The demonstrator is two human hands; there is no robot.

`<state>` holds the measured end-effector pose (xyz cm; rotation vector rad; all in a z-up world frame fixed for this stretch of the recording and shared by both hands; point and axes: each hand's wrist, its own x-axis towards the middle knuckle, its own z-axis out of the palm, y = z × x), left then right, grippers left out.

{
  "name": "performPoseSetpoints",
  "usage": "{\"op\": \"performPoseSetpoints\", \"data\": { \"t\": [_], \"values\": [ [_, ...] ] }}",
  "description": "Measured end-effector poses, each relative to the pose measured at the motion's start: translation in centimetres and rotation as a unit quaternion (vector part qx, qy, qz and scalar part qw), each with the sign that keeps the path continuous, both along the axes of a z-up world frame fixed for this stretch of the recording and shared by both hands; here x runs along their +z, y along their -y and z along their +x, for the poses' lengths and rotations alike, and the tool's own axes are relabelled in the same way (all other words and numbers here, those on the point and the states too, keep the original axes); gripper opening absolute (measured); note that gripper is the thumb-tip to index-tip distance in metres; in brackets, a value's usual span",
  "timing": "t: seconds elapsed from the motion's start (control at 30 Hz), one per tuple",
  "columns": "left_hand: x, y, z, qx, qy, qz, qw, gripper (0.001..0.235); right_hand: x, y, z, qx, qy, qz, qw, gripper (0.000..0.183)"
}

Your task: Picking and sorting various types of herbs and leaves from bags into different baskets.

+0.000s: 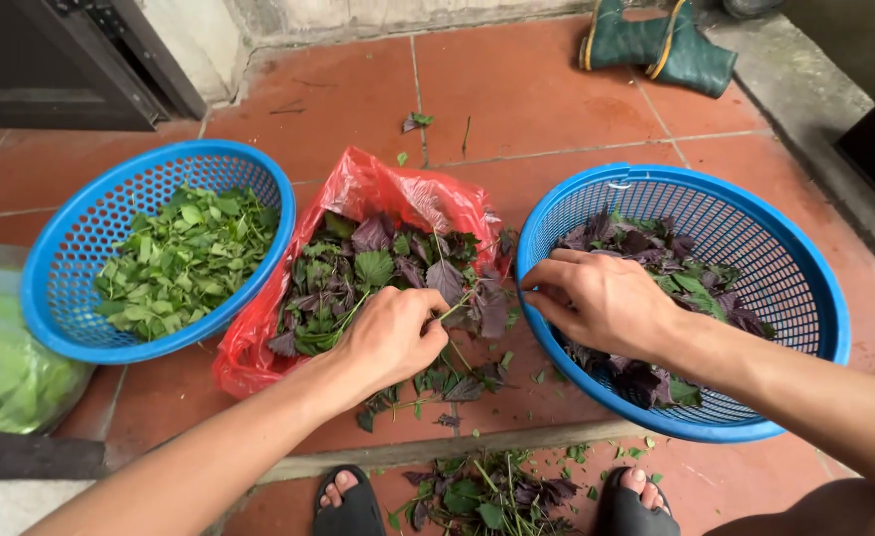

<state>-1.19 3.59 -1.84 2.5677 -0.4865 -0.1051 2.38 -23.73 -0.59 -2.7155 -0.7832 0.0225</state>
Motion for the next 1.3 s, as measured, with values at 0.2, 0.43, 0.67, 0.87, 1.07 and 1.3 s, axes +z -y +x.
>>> {"op": "performPoseSetpoints", "data": {
  "t": [0.2, 0.43, 0.67, 0.87, 1.07, 1.3],
  "values": [
    [2.3, 1.3, -0.8, 0.003, 0.044, -0.02, 0.999, 0.028, 0.5, -1.1, -0.4, 0.052, 0.087, 0.089, 0.991, 0.016],
    [3.1, 2.3, -1.3, -0.044, 0.029, -0.068, 0.996, 0.033, 0.2, -1.2, -0.5, 0.076, 0.161, 0.068, 0.982, 0.01],
    [2.5, 3.1, -1.1, -0.028, -0.039, -0.101, 0.994, 0.028, 0.8, 0.9, 1.5, -0.073, 0.096, 0.125, 0.985, 0.012],
    [1.6, 2.9, -0.6, 0.036, -0.141, -0.194, 0.97, 0.03, 1.1, -0.6, -1.1, -0.003, 0.01, 0.132, 0.991, 0.019],
    [1.9, 4.1, -0.8, 0.094, -0.249, -0.324, 0.908, 0.036, 0.3, -1.2, -1.4, 0.075, 0.144, 0.055, 0.985, 0.018],
    [0.6, 4.1, -0.6, 0.105, -0.302, -0.424, 0.848, 0.043, -1.0, -1.1, -0.6, 0.079, 0.248, 0.048, 0.964, 0.009]
  ]
}}
